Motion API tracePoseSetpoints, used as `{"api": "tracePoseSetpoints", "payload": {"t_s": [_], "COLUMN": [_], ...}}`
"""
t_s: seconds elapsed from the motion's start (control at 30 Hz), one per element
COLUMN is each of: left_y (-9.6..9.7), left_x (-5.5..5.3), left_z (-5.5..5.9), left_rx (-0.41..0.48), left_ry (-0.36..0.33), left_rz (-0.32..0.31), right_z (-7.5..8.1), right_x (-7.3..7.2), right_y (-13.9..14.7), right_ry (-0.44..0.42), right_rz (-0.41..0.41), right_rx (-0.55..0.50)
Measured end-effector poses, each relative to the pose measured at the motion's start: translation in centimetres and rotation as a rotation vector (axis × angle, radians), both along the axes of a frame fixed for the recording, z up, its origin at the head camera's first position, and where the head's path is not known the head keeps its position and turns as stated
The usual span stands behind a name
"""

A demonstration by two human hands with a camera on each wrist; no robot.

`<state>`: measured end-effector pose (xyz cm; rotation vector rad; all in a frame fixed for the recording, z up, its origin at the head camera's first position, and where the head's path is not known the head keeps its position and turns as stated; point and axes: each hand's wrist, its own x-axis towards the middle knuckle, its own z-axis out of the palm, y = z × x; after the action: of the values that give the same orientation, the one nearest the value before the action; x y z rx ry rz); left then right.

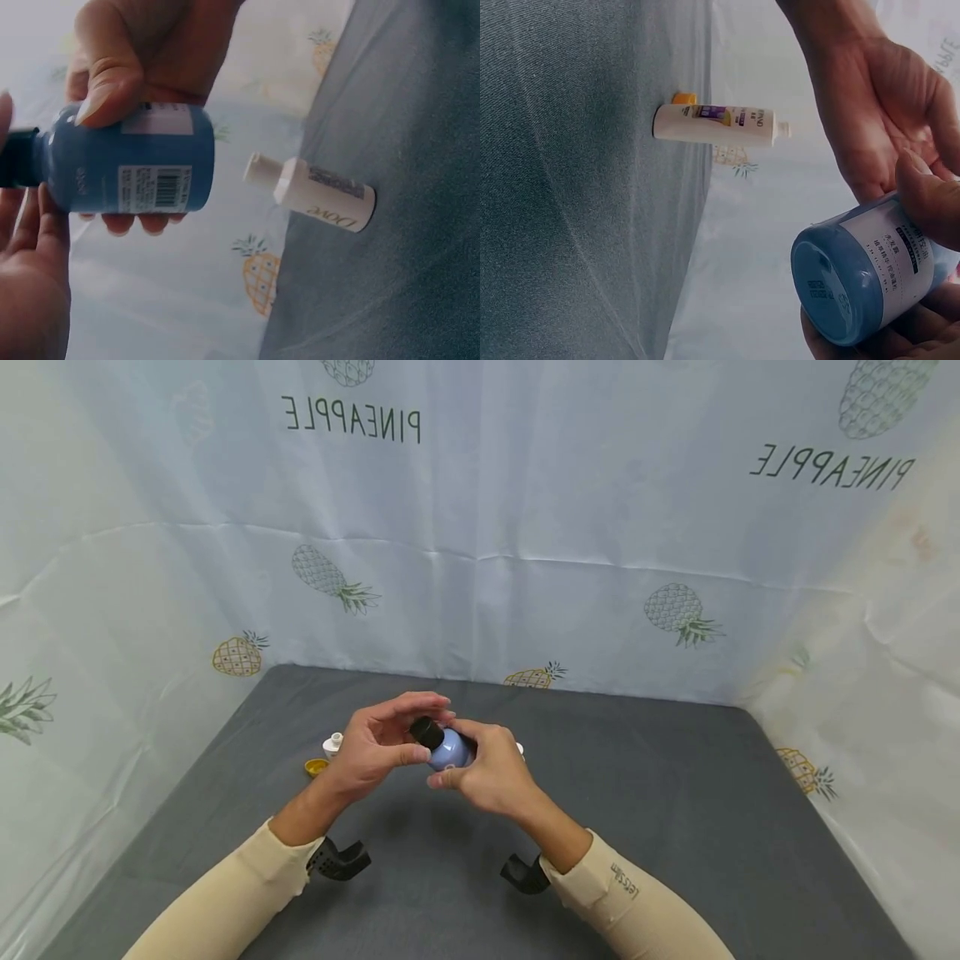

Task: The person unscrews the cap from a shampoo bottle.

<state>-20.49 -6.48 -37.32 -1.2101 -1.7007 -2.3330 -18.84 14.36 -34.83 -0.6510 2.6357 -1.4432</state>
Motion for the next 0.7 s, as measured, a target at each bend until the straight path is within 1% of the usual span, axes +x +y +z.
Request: {"api": "tracePoseSetpoints", "payload": {"t_s": [0.07,0.1,0.17,0.33,0.4,0.43,0.47,0.53,0.63,0.7], "left_y": [-0.25,-0.34,-0.50,-0.44,-0.31,-0.24,-0.20,-0.17,-0.34,-0.47], "left_x": [-0.01,0.01,0.07,0.23,0.27,0.29,0.30,0.32,0.32,0.30], "left_z": [-0.04,-0.04,-0.01,0.18,0.22,0.23,0.20,0.15,0.00,-0.05], "left_rx": [0.002,-0.001,-0.013,-0.043,-0.052,-0.053,-0.056,-0.059,-0.041,-0.027], "left_ry": [0.002,0.000,-0.021,-0.077,-0.088,-0.099,-0.097,-0.087,-0.052,-0.041], "left_rz": [-0.034,-0.036,-0.011,0.086,0.109,0.112,0.111,0.088,0.012,-0.025], "right_z": [-0.03,-0.02,-0.03,-0.19,-0.29,-0.36,-0.39,-0.42,-0.45,-0.43], "right_x": [0.03,0.04,0.08,0.03,-0.01,-0.03,-0.03,-0.02,-0.01,-0.01], "right_y": [0.05,0.04,0.05,-0.05,-0.12,-0.12,-0.14,-0.15,-0.10,-0.06], "right_ry": [-0.004,-0.010,-0.010,-0.004,-0.002,0.000,-0.001,-0.004,0.004,0.002], "right_rz": [0.004,0.002,0.005,0.011,0.015,0.016,0.013,0.009,0.017,0.024], "right_rx": [-0.002,-0.003,-0.001,0.007,0.009,0.008,0.007,0.002,-0.007,-0.010]}}
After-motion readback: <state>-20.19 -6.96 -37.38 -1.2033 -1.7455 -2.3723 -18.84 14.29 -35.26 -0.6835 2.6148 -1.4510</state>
